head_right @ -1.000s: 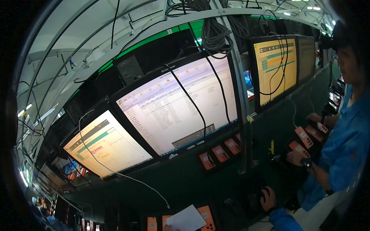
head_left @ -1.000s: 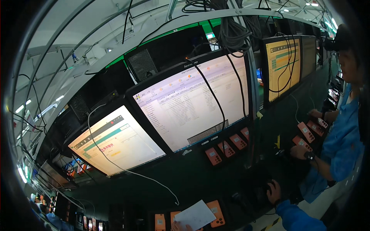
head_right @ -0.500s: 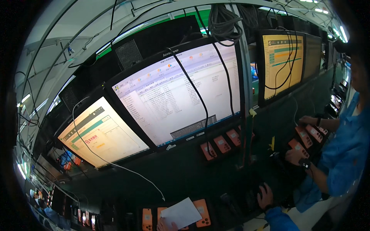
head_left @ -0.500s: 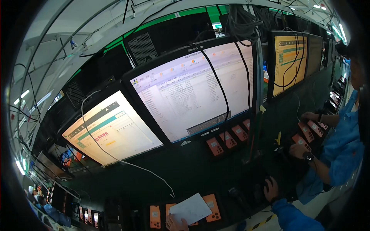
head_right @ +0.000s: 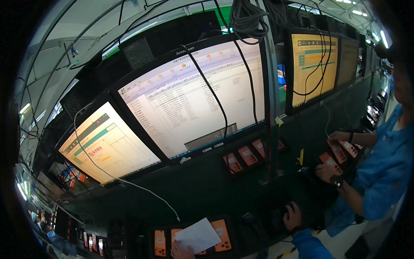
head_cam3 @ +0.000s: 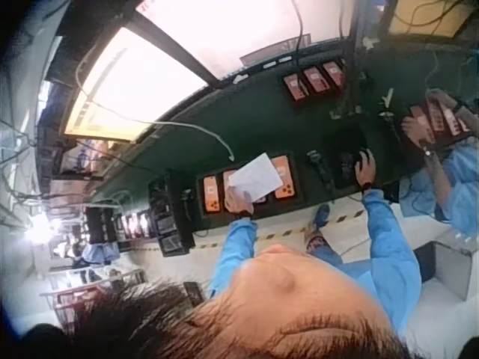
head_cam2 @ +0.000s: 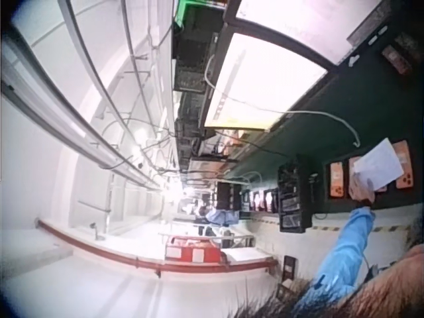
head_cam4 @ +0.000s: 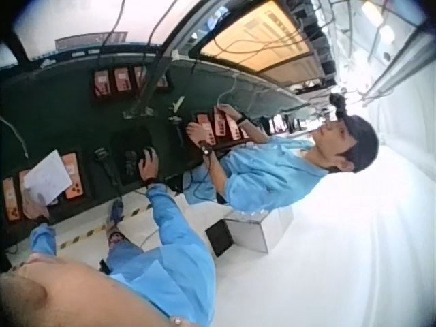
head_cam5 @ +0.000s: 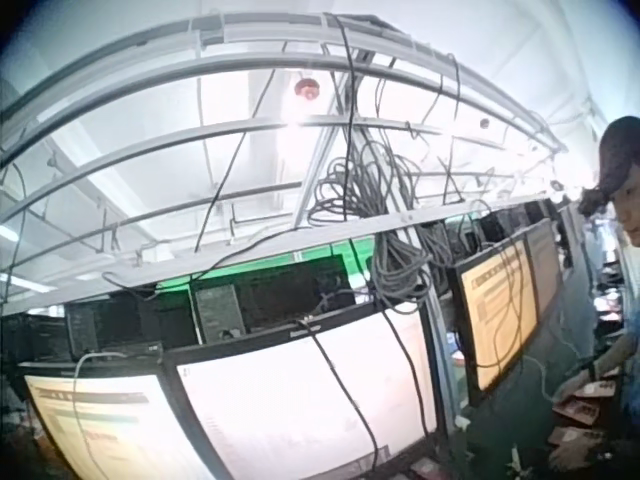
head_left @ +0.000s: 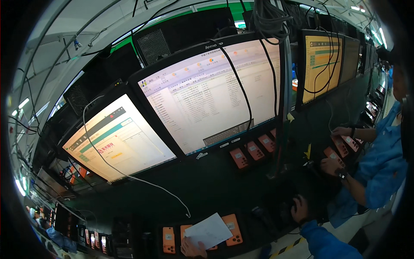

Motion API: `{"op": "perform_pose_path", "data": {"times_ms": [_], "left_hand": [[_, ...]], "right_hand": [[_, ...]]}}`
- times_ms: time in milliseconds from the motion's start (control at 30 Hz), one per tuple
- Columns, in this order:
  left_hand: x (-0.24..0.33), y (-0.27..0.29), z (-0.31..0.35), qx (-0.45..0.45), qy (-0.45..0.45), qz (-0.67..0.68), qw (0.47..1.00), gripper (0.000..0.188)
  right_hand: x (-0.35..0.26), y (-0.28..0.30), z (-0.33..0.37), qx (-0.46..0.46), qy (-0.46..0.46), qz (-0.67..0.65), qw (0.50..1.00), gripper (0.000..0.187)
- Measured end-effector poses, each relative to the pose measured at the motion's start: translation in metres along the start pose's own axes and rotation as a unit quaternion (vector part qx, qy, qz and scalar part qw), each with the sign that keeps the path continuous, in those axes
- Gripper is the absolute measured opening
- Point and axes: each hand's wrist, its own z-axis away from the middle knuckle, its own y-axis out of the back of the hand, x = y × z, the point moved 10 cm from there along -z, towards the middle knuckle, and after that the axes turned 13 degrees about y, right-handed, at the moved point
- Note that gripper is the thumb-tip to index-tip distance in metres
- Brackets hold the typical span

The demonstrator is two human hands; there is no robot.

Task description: The recorder is testing multiple electronic handheld devices by connecting them to charging cables and scanning barcodes in a manufacturing environment.

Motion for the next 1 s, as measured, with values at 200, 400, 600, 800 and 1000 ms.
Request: {"op": "perform_pose_path", "data": {"times_ms": [200, 400, 600, 800, 1000], "left_hand": [[-0.023, -0.024, 0.001, 0.099, -0.055, 0.009, 0.994, 0.065], [-0.016, -0.018, -0.003, 0.021, 0.007, 0.006, 1.0, 0.063], [-0.011, -0.008, -0.003, 0.02, 0.007, 0.013, 1.0, 0.062], [-0.011, -0.012, -0.006, -0.001, 0.016, 0.006, 1.0, 0.063], [-0.012, -0.013, -0.006, -0.021, 0.051, -0.003, 0.998, 0.065]], "right_hand": [[0.001, -0.003, 0.001, 0.0, 0.009, -0.002, 1.0, 0.041], [0.004, -0.003, 0.001, 0.008, 0.011, 0.001, 1.0, 0.039], [0.004, -0.004, 0.0, 0.02, 0.004, -0.005, 1.0, 0.038], [0.009, -0.006, 0.003, 0.027, 0.001, -0.009, 1.0, 0.038], [0.009, -0.003, 0.002, 0.023, -0.009, -0.006, 1.0, 0.038]]}}
